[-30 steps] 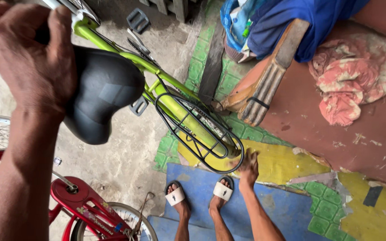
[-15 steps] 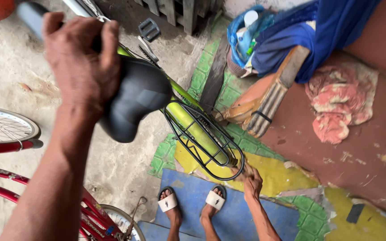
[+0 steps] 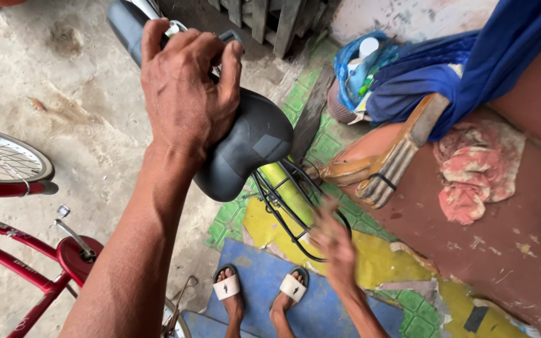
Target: The person wipes the front tire and rim of a red bicycle with a cloth, then moves to a green bicycle and wipes the seat, handlebars, and rear wheel area. The person uses a cloth to clean both bicycles in a workshop setting.
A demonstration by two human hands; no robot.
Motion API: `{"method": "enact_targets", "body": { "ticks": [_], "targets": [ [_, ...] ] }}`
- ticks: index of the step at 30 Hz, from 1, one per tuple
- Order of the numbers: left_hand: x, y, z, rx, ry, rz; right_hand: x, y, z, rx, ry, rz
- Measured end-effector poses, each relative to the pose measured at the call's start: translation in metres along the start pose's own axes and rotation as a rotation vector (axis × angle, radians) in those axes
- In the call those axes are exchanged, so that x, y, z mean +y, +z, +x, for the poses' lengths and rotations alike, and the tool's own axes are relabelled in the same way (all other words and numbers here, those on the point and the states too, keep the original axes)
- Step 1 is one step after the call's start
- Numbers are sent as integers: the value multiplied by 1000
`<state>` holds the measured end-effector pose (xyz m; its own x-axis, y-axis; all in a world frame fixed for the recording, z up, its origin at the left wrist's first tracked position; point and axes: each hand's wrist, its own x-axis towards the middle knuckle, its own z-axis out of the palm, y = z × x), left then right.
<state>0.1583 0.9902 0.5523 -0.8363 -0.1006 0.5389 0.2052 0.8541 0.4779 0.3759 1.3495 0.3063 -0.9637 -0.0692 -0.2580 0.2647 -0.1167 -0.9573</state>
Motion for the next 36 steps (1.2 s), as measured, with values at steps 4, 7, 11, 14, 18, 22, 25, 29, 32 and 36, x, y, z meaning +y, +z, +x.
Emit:
{"method": "enact_targets", "body": {
  "ticks": [4,7,11,14,18,22,25,29,32,36],
  "targets": [
    [-1,-1,1,50,20,-25,-6,74,59,-249,-324,-828],
    [-2,1,-1,20,-21,-21,-4,101,91,-319,-345,-1249],
    [-4,3,-1,13,-33,-11,-10,101,99,-384,-253,-1243],
    [-5,3,1,19,-26,-11,-19,86,93,-466,-354,-1229],
    [-4,2,3,29,-50,-28,-26,71,91,-542,-417,-1276],
    [-3,0,2,42,-45,-50,-26,68,105,-426,-76,-1071],
    [-3,0,2,26,-68,-55,-24,70,109,-420,-26,-1150],
    [-1,-1,3,32,-53,-66,-22,67,102,-567,-309,-1259],
    [-1,-2,2,18,-67,-68,-18,62,105,-679,-544,-1456],
    [-2,-2,1,45,-50,-60,-12,62,123,-946,-120,-1885]
  ]
}}
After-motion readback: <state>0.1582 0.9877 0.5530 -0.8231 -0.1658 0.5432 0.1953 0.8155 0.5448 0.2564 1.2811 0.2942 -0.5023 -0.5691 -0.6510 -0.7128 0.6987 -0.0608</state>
